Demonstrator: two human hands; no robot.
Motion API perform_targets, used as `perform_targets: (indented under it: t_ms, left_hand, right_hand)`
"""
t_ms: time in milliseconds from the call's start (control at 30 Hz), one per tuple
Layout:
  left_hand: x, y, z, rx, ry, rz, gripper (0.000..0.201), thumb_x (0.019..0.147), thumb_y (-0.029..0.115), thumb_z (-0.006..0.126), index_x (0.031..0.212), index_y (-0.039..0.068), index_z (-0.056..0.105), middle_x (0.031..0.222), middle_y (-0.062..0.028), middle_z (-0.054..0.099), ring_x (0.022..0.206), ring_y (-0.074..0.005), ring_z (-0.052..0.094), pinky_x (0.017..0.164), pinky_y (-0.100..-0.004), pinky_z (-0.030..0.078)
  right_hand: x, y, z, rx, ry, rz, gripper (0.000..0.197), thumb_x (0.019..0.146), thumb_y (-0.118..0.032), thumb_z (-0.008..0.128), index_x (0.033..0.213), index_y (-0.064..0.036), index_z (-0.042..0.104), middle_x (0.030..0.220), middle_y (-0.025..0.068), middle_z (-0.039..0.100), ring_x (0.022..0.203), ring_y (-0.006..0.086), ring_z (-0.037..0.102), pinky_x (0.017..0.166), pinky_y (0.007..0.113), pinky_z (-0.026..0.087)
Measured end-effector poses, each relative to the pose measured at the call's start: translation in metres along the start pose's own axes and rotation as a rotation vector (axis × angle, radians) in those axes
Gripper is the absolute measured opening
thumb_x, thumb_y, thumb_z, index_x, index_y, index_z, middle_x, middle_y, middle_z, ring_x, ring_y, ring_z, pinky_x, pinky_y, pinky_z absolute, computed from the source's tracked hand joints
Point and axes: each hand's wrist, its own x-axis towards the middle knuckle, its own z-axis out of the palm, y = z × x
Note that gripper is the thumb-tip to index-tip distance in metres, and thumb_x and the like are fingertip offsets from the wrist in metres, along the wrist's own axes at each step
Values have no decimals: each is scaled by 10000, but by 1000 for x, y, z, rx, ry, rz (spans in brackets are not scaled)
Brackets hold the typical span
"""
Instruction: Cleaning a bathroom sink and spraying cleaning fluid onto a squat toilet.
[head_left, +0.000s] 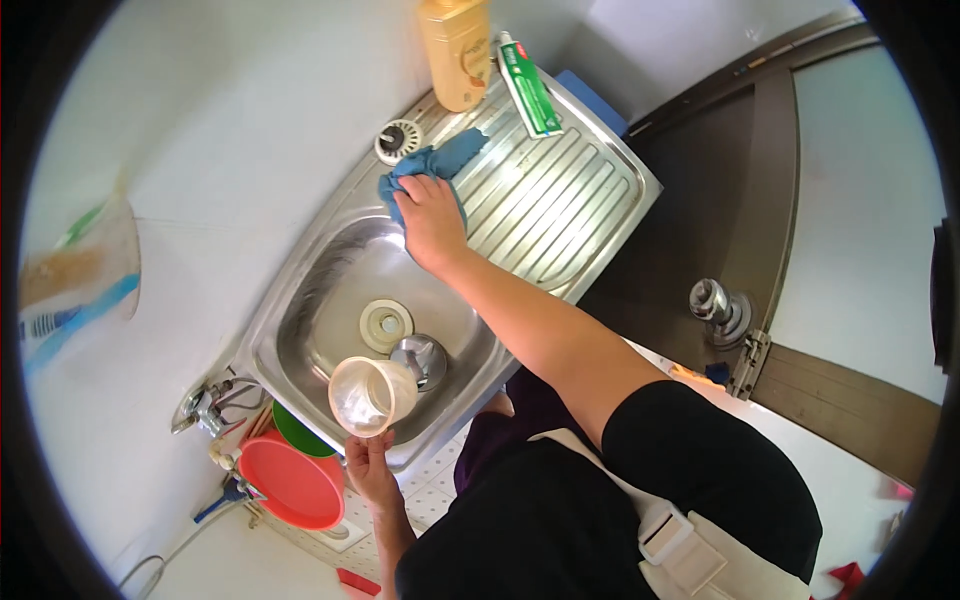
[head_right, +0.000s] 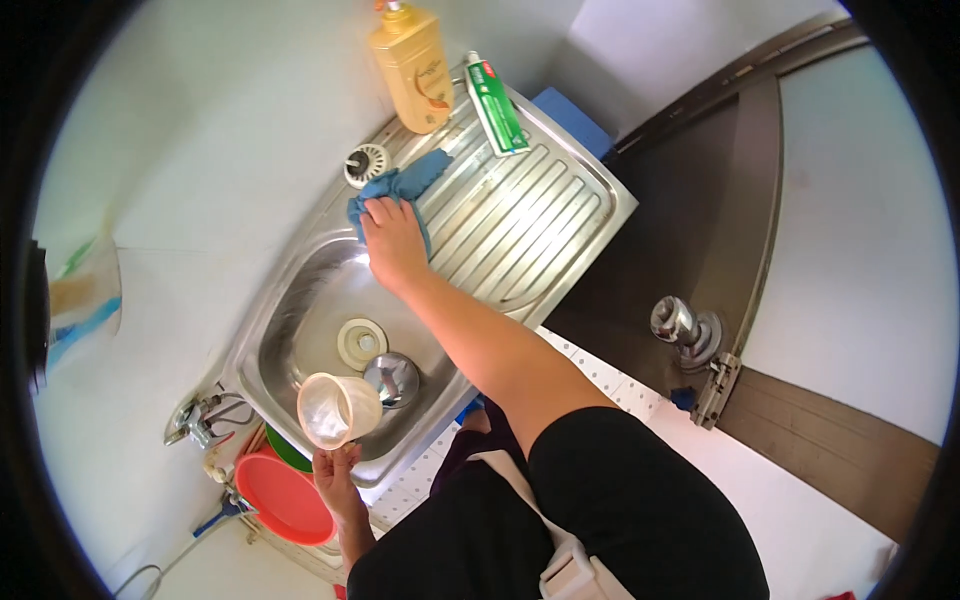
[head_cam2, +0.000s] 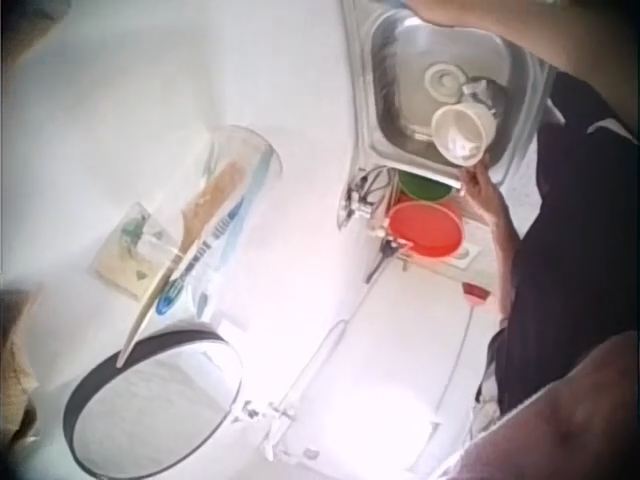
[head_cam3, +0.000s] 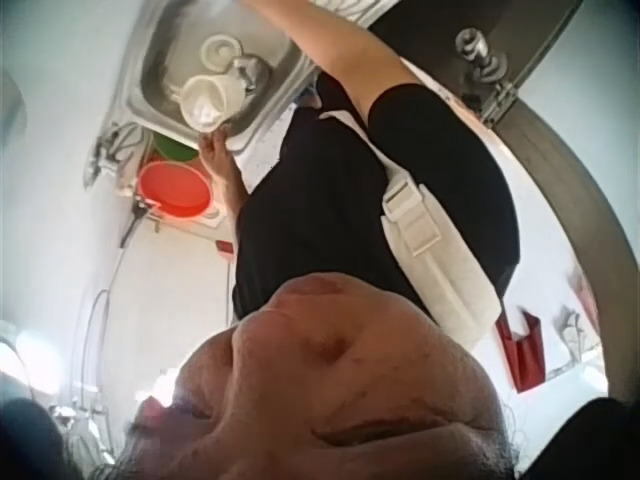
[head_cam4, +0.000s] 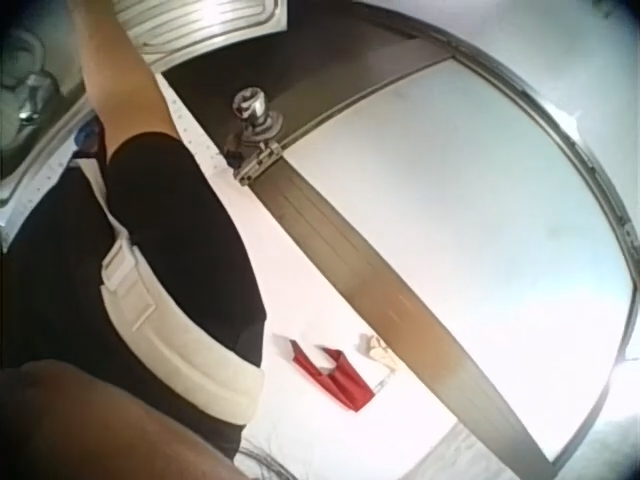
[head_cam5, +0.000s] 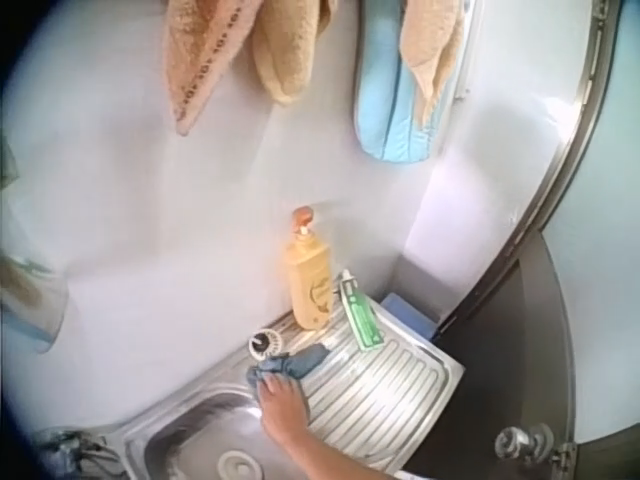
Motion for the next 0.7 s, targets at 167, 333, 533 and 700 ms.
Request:
perform_targets:
  t_ms: [167,333,533,700]
  left_hand:
    - [-6,-5,-10,-10,29,8,93,928,109,570,962,24,549,827,-53,645,797,-121,624,741,-243,472]
    - [-19,7,-15,-34,138,-10,101,934,128,561,906,33,546,819,-61,648,788,-117,604,752,-259,462]
    - [-34,-11,-42,-89,239,-35,111,933,133,562,885,35,543,821,-67,651,769,-125,612,749,-267,470]
    - [-36,-13,-49,-80,263,-43,109,931,134,564,884,38,544,823,-67,652,764,-131,615,751,-276,473]
  right_hand:
    - [9,9,4,82,126,-77,182,762,-61,570,914,-69,670,990,70,603,980,247,544,877,375,386]
    - [27,13,14,54,239,77,187,729,-45,589,876,-106,688,1008,40,621,992,234,556,848,391,385]
    - [-9,-3,11,100,160,28,255,715,1,583,936,-92,668,1035,76,611,999,262,555,844,417,383]
    - [20,-45,50,38,219,-118,291,707,1,549,980,-50,637,1106,114,577,1058,274,519,846,411,383]
